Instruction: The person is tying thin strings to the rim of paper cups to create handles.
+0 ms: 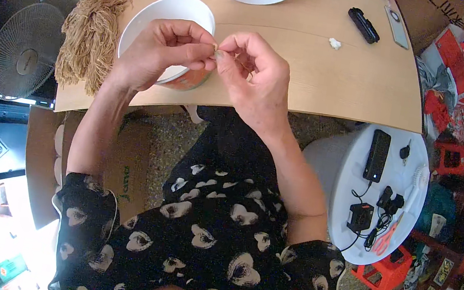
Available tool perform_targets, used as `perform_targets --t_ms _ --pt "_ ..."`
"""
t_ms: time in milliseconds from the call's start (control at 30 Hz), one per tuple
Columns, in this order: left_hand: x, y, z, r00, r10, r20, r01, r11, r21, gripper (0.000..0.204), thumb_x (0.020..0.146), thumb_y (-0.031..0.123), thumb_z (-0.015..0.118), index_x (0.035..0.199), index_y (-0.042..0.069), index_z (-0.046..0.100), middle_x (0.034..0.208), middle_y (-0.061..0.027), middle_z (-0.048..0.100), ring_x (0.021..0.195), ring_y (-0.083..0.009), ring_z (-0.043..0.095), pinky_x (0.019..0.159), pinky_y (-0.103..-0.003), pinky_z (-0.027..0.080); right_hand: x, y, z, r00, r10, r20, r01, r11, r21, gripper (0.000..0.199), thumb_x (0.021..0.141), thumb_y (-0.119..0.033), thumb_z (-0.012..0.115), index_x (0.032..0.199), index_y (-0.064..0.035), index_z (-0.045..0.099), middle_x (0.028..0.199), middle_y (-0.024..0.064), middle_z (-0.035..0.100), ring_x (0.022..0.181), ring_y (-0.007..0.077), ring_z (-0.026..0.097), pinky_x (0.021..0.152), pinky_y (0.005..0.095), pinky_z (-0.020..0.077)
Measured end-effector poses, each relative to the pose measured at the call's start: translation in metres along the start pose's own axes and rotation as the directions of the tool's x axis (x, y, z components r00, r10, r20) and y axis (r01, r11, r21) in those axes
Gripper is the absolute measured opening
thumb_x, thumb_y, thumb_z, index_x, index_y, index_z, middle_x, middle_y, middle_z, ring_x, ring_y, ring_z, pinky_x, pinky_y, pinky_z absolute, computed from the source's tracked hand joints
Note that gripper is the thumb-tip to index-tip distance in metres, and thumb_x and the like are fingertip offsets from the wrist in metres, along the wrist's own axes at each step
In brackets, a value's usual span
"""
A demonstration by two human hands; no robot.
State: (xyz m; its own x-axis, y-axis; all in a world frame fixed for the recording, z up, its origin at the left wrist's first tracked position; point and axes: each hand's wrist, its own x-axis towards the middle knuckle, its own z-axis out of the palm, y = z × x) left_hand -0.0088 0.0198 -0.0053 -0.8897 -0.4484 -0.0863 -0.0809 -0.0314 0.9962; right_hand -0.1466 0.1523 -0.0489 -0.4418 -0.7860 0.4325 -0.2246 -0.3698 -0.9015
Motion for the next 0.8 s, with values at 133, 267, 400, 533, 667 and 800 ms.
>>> perform_targets --t_ms 133,267,400,533,667,800 --pt "-0.001 0.0 0.001 0.999 0.005 -0.037 -0.006 1.0 -0.011 0.014 0.09 0.006 0.065 0.101 -0.003 0.067 0.084 -0.0082 0.071 0.07 -0.008 0.064 0.066 -0.019 0.052 -0.003 -0.003 0.005 1.0 -0.007 -0.011 0.007 1.0 -0.021 0.006 0.089 -0.002 0.065 0.094 -0.0002 0.062 0.08 -0.0015 0.062 0.068 0.0023 0.055 0.059 0.0183 0.0429" --pt "-0.001 -0.002 0.001 0.998 0.027 -0.062 -0.028 0.999 -0.024 0.014 0.09 0.004 0.065 0.101 -0.003 0.067 0.083 -0.0079 0.07 0.07 -0.0087 0.065 0.067 -0.02 0.053 -0.004 -0.005 0.008 0.988 -0.155 -0.029 0.147 0.974 -0.174 0.004 0.09 -0.001 0.064 0.093 -0.0001 0.063 0.08 0.0006 0.064 0.069 0.004 0.058 0.06 0.0191 0.0455" --pt "-0.001 -0.003 -0.004 0.999 0.043 -0.025 -0.045 0.996 -0.078 0.016 0.088 0.005 0.069 0.1 -0.004 0.067 0.085 -0.0093 0.071 0.079 -0.0119 0.069 0.071 -0.022 0.056 -0.007 -0.009 0.007 0.991 -0.135 0.006 0.134 0.982 -0.135 0.008 0.092 -0.002 0.062 0.099 0.0016 0.062 0.081 0.0035 0.066 0.071 0.0063 0.061 0.06 0.0197 0.0469" --pt "-0.002 -0.001 0.001 0.998 0.056 -0.002 -0.056 0.997 -0.062 0.012 0.089 0.003 0.067 0.099 -0.002 0.066 0.082 -0.0061 0.07 0.071 -0.0088 0.066 0.066 -0.02 0.053 -0.002 -0.003 0.0 0.99 0.131 0.051 -0.139 0.967 0.215 0.021 0.097 -0.01 0.06 0.112 0.0047 0.056 0.078 0.005 0.066 0.069 0.0062 0.06 0.06 0.0199 0.0464" --pt "-0.003 -0.001 -0.001 0.998 0.058 0.01 -0.057 0.996 -0.068 0.012 0.088 0.003 0.068 0.099 -0.002 0.065 0.083 -0.0069 0.07 0.074 -0.0098 0.067 0.068 -0.021 0.054 0.0 -0.004 -0.003 0.97 0.218 0.109 -0.237 0.947 0.215 0.019 0.096 -0.01 0.061 0.108 0.0044 0.057 0.076 0.0042 0.066 0.069 0.0063 0.06 0.062 0.0202 0.0469" --pt "-0.002 0.001 -0.001 0.998 0.064 0.02 -0.064 0.998 -0.009 0.013 0.088 0.003 0.069 0.098 -0.003 0.065 0.083 -0.0081 0.07 0.077 -0.0113 0.069 0.071 -0.022 0.056 -0.002 -0.005 0.0 0.985 0.152 0.077 -0.163 0.974 0.158 0.016 0.096 -0.009 0.061 0.104 0.0037 0.058 0.076 0.0045 0.066 0.068 0.0059 0.059 0.061 0.0199 0.0455"
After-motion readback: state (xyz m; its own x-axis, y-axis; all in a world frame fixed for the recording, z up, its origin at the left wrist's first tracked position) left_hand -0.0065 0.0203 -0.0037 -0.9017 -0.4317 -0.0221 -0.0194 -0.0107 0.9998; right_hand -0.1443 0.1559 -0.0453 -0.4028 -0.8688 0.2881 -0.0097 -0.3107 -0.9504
